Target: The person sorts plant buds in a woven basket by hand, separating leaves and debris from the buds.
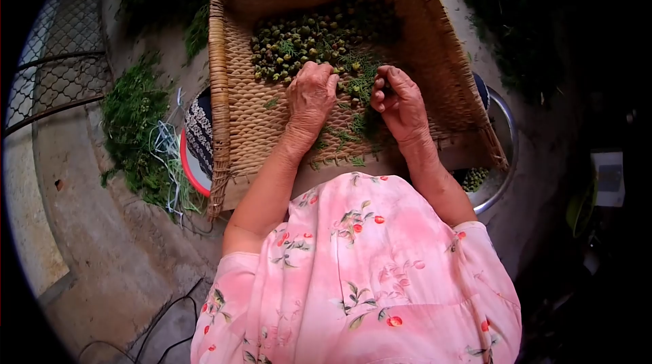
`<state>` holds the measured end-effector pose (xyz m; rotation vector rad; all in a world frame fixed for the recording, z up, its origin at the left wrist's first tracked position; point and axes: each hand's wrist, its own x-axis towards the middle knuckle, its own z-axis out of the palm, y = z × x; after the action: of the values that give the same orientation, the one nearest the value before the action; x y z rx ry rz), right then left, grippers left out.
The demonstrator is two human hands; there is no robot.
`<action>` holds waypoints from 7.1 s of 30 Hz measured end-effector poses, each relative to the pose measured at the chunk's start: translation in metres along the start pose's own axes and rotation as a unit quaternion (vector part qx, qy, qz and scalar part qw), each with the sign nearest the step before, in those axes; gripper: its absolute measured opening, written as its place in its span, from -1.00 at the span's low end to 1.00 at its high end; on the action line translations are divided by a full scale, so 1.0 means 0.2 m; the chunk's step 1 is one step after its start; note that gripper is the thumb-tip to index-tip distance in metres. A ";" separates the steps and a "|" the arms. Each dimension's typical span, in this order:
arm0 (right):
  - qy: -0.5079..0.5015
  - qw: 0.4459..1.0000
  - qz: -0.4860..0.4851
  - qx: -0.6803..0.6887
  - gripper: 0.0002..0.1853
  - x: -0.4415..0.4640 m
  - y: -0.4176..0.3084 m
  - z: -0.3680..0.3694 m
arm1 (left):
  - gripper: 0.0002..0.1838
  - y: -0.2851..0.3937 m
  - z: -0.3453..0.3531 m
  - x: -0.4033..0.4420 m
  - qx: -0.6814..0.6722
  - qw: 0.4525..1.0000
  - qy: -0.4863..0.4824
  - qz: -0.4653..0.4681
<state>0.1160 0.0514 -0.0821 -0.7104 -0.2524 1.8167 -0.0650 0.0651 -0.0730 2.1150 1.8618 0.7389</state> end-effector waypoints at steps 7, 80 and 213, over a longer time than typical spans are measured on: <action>0.005 1.000 -0.005 -0.008 -0.80 0.00 0.01 0.01 | -0.82 -0.02 0.05 0.03 0.013 1.000 0.018 -0.006; 0.020 1.000 -0.012 -0.007 -0.62 0.00 0.02 0.04 | -0.86 0.15 -0.07 -0.01 -0.193 0.981 -0.012 0.016; -0.003 0.991 0.116 0.068 -0.58 -0.03 0.03 0.04 | -0.86 0.05 -0.11 -0.06 -0.121 0.990 0.071 0.032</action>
<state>0.1084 0.0448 -0.0770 -0.6601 -0.0487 2.0347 -0.0695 0.0475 -0.0522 2.0213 1.6771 1.0963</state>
